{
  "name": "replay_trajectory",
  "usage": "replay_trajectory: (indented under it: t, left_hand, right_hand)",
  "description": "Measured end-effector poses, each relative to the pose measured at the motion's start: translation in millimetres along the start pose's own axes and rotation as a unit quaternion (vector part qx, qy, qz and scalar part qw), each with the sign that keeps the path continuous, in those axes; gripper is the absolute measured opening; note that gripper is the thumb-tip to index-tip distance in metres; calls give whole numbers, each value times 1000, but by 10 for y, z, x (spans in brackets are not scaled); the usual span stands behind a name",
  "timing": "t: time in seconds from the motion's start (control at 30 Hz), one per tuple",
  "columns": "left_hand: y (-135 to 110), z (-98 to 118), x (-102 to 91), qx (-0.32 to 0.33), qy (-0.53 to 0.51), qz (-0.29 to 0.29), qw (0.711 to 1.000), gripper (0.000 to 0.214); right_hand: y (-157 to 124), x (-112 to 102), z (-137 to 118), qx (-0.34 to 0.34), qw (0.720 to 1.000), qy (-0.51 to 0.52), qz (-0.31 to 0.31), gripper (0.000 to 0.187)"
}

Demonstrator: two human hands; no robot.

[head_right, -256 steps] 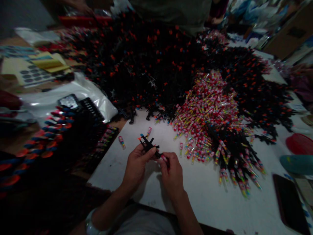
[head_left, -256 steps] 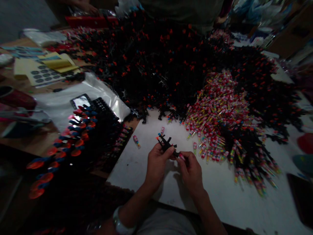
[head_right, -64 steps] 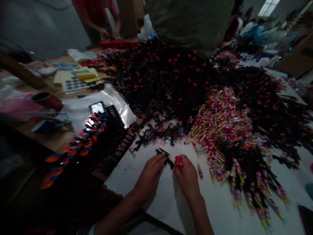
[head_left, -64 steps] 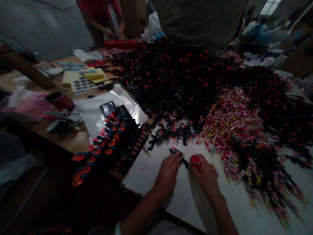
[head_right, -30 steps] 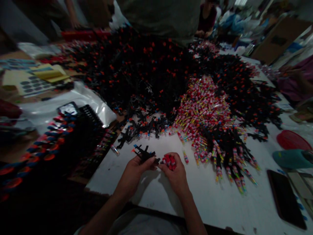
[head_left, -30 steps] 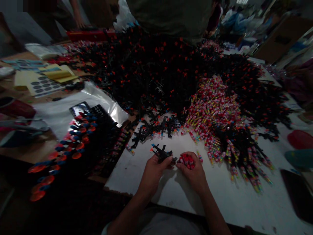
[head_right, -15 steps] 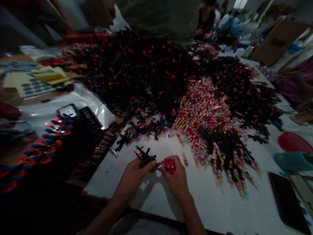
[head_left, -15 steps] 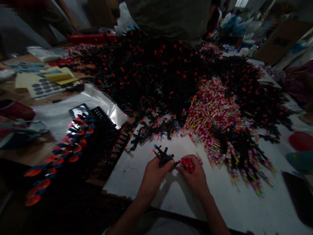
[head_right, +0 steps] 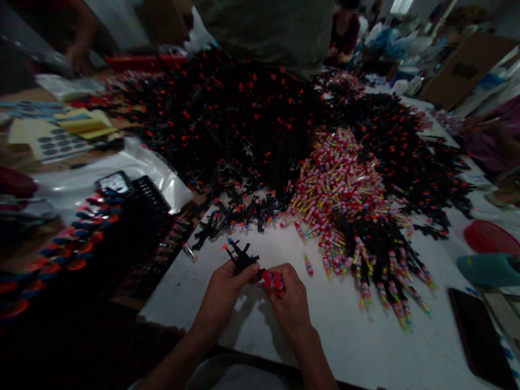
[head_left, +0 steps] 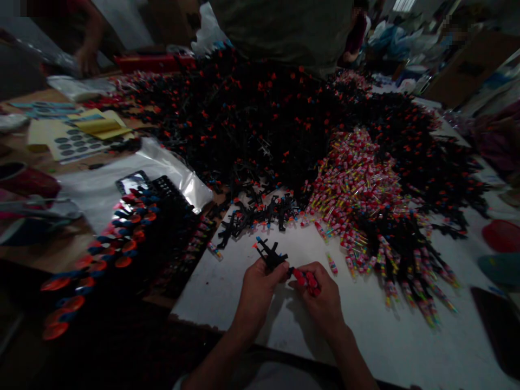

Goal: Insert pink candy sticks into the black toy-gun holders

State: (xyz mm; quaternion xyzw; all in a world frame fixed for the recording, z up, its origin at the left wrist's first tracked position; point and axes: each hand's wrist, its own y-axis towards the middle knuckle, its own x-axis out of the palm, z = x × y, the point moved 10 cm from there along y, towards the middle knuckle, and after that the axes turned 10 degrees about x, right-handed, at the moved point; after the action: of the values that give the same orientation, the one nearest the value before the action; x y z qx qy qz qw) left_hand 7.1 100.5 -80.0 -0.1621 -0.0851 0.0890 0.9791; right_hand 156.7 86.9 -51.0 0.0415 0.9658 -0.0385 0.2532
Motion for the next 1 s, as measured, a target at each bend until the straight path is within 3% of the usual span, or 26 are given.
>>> replay_trajectory:
  t: [0.17,0.33,0.4,0.5,0.57,0.63,0.7,0.77,0.83,0.87,0.93,1.0]
  left_hand:
    - [-30,-38,102,9,-30,-3,1000,26]
    - [-17,-128,176,0,-38,-26,999,24]
    - [4,-123,235,10,-45,-38,998,25]
    - [76,-32,391,31,-15,-103,994,28]
    - [202,167,393,90,76,-131,984,28]
    - [391,528,210,202,215,-79,952,27]
    - [547,905,-63,302,359,27,883,30]
    - [710,1068,-296,314,476,100,815,40]
    - [870,1053,-424,298,533,101,785,41]
    - [922,1022,-461,296,537,90,785,37]
    - [947,981,-532,306,502,80,805,26]
    - [898,965,-648,307,410,98,853,18]
  right_hand:
    - [-87,-61,61,-7,998,-17,54,10]
    - [-47,-102,257,76,997,-19,-1,19]
    - [-9,-179,286,88,996,-28,3,24]
    - [40,-390,233,66,995,-47,50,26]
    - [39,-736,186,48,986,-65,147,29]
    - [-34,-1211,114,22,954,-104,281,32]
    - [-147,-1618,31,-5,905,-157,395,34]
    - [-210,-1840,43,15,874,-181,451,36]
    - [-183,-1817,187,86,886,-146,432,40]
    - [-142,-1692,265,117,903,-114,396,41]
    - [-36,-1276,348,143,942,-47,300,40]
    - [66,-788,353,147,969,14,197,38]
